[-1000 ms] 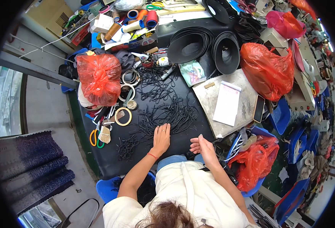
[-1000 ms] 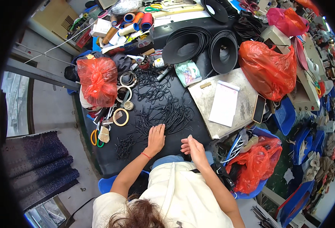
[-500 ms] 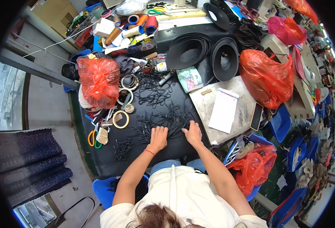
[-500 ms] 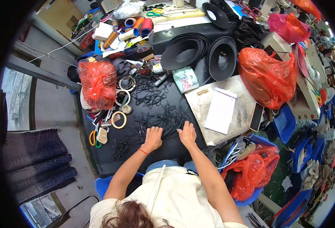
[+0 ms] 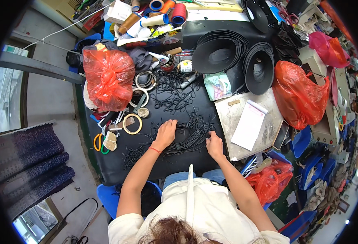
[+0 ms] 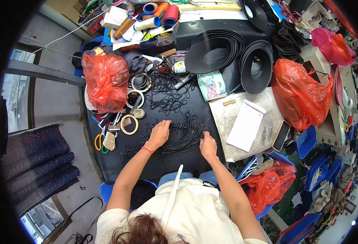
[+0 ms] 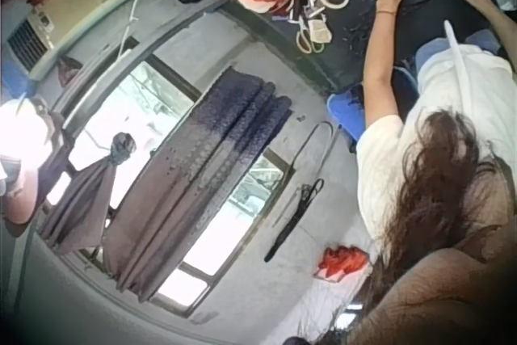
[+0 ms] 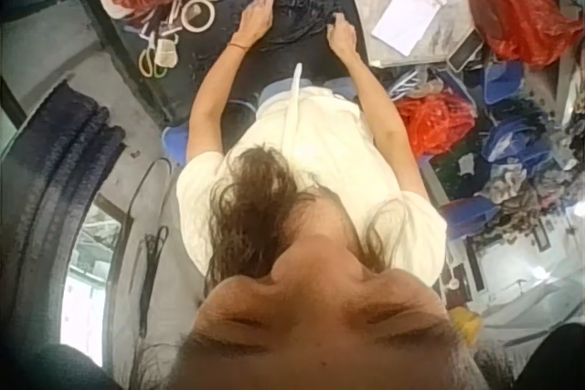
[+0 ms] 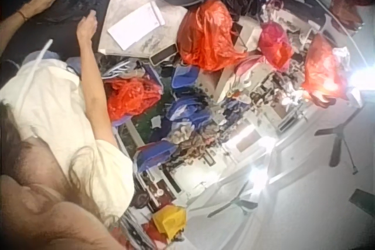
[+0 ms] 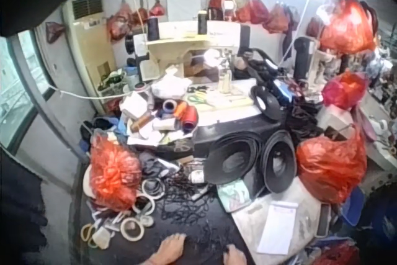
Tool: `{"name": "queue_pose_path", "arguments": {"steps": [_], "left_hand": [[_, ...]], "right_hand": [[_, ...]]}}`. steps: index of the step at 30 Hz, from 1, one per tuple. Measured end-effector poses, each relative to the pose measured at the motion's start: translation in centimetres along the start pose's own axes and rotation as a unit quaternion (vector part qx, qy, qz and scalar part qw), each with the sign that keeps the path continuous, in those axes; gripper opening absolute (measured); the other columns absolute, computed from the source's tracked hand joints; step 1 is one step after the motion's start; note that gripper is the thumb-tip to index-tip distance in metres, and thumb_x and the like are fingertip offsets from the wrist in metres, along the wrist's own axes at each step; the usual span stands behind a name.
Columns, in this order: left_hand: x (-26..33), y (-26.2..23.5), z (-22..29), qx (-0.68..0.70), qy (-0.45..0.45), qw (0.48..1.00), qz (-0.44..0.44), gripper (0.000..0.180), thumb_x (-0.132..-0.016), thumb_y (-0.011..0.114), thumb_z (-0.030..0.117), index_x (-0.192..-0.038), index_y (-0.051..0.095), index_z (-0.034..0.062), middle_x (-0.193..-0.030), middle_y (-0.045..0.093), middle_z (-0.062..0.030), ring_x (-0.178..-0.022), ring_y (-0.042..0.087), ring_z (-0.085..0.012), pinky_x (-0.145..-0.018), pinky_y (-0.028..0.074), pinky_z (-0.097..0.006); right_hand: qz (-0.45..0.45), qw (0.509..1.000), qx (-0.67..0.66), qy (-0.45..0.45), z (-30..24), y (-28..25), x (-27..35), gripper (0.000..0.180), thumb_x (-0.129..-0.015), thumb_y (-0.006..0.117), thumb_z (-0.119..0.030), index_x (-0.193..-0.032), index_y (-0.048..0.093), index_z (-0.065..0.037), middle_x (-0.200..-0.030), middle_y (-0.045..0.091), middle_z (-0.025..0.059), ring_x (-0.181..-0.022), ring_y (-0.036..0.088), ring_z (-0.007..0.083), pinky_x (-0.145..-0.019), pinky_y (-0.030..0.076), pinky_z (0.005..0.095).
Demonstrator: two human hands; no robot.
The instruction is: The person repeatedly picks up small black elastic bands from a pile on the table, ties them into knots by hand, and places the finished knots into a blue bin. The process is continuous and repetitive throughout the clip.
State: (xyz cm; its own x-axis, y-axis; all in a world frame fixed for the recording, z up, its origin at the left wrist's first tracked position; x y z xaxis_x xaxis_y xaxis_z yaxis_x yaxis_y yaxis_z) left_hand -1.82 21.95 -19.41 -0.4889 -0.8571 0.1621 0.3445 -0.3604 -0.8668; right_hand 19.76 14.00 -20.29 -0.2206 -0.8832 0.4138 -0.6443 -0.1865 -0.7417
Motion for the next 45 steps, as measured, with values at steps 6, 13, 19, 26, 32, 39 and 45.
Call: {"name": "queue_pose_path", "arguments": {"steps": [6, 13, 19, 26, 32, 39, 45], "left_hand": [[1.9, -0.4, 0.2, 0.015, 0.016, 0.996, 0.091, 0.012, -0.074, 0.052, 0.001, -0.086, 0.054, 0.0038, -0.082, 0.057, -0.0105, -0.077, 0.059, -0.0261, -0.069, 0.049, -0.035], [3.9, -2.8, 0.0, 0.136, -0.060, 0.969, 0.198, 0.015, -0.076, 0.053, -0.004, -0.089, 0.059, 0.0018, -0.091, 0.062, -0.0132, -0.083, 0.061, -0.0303, -0.073, 0.050, -0.036], [3.6, -4.5, -3.5, 0.154, -0.120, 0.953, 0.232, 0.019, -0.080, 0.055, 0.001, -0.098, 0.060, 0.0022, -0.103, 0.061, -0.0153, -0.099, 0.057, -0.0324, -0.086, 0.045, -0.039], [3.2, -4.0, -2.5, 0.119, -0.063, 0.973, 0.185, 0.025, -0.080, 0.056, 0.004, -0.105, 0.060, 0.0038, -0.113, 0.057, -0.0130, -0.114, 0.047, -0.0317, -0.095, 0.039, -0.039], [7.4, -5.8, -3.2, 0.143, -0.176, 0.936, 0.269, 0.024, -0.082, 0.054, 0.004, -0.106, 0.059, 0.0014, -0.111, 0.056, -0.0157, -0.109, 0.050, -0.0326, -0.093, 0.040, -0.039], [14.8, -4.5, -1.5, 0.122, -0.237, 0.900, 0.345, 0.024, -0.082, 0.056, 0.004, -0.106, 0.057, 0.0012, -0.107, 0.056, -0.0162, -0.103, 0.051, -0.0315, -0.090, 0.039, -0.039], [16.4, 2.1, 1.5, 0.162, -0.260, 0.929, 0.209, 0.060, -0.069, 0.072, 0.012, -0.118, 0.040, -0.0006, -0.111, 0.044, -0.0182, -0.090, 0.052, -0.0300, -0.078, 0.045, -0.036]], "right_hand": [[0.061, 0.993, -0.081, -0.052, -4.0, -3.4, -0.1, 0.020, -0.077, 0.058, -0.007, -0.096, 0.057, 0.000, -0.080, 0.061, 0.0174, -0.074, 0.060, 0.0327, -0.069, 0.047, 0.0403], [0.045, 0.991, 0.021, -0.123, -9.2, 2.1, -6.5, 0.020, -0.077, 0.058, -0.006, -0.095, 0.054, 0.003, -0.084, 0.059, 0.0187, -0.074, 0.060, 0.0291, -0.068, 0.048, 0.0372], [-0.090, 0.964, 0.003, -0.251, -12.8, 0.2, -4.7, 0.047, -0.073, 0.067, -0.017, -0.112, 0.050, 0.002, -0.107, 0.055, 0.0217, -0.095, 0.056, 0.0341, -0.082, 0.044, 0.0410], [-0.070, 0.791, 0.339, -0.504, -7.9, 4.9, 5.2, 0.048, -0.082, 0.046, -0.018, -0.125, 0.042, 0.003, -0.122, 0.047, 0.0194, -0.120, 0.039, 0.0310, -0.103, 0.027, 0.0449], [-0.077, 0.777, 0.387, -0.490, -6.7, 7.5, 3.4, 0.024, -0.079, 0.048, -0.017, -0.098, 0.055, -0.003, -0.083, 0.055, 0.0088, -0.085, 0.052, 0.0220, -0.084, 0.039, 0.0380], [-0.245, 0.856, 0.262, -0.372, -9.3, 4.4, 0.6, 0.028, -0.069, 0.063, -0.017, -0.094, 0.059, -0.007, -0.094, 0.054, 0.0118, -0.097, 0.051, 0.0274, -0.082, 0.040, 0.0387], [-0.203, 0.819, 0.311, -0.437, -7.8, 6.1, 2.5, 0.023, -0.072, 0.064, -0.023, -0.088, 0.060, -0.008, -0.095, 0.052, 0.0096, -0.095, 0.047, 0.0244, -0.077, 0.038, 0.0373]]}}
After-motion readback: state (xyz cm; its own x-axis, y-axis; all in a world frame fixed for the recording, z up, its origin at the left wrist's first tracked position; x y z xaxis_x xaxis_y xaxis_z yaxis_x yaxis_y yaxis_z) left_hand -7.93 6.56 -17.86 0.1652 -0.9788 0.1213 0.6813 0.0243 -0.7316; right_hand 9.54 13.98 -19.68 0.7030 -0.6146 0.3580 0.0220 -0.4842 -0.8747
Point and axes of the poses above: each hand's wrist, its own x-axis away from the middle knuckle, its own y-axis out of the palm, z = x × y, the point moved 4 cm from there along -x, towards the middle knuckle
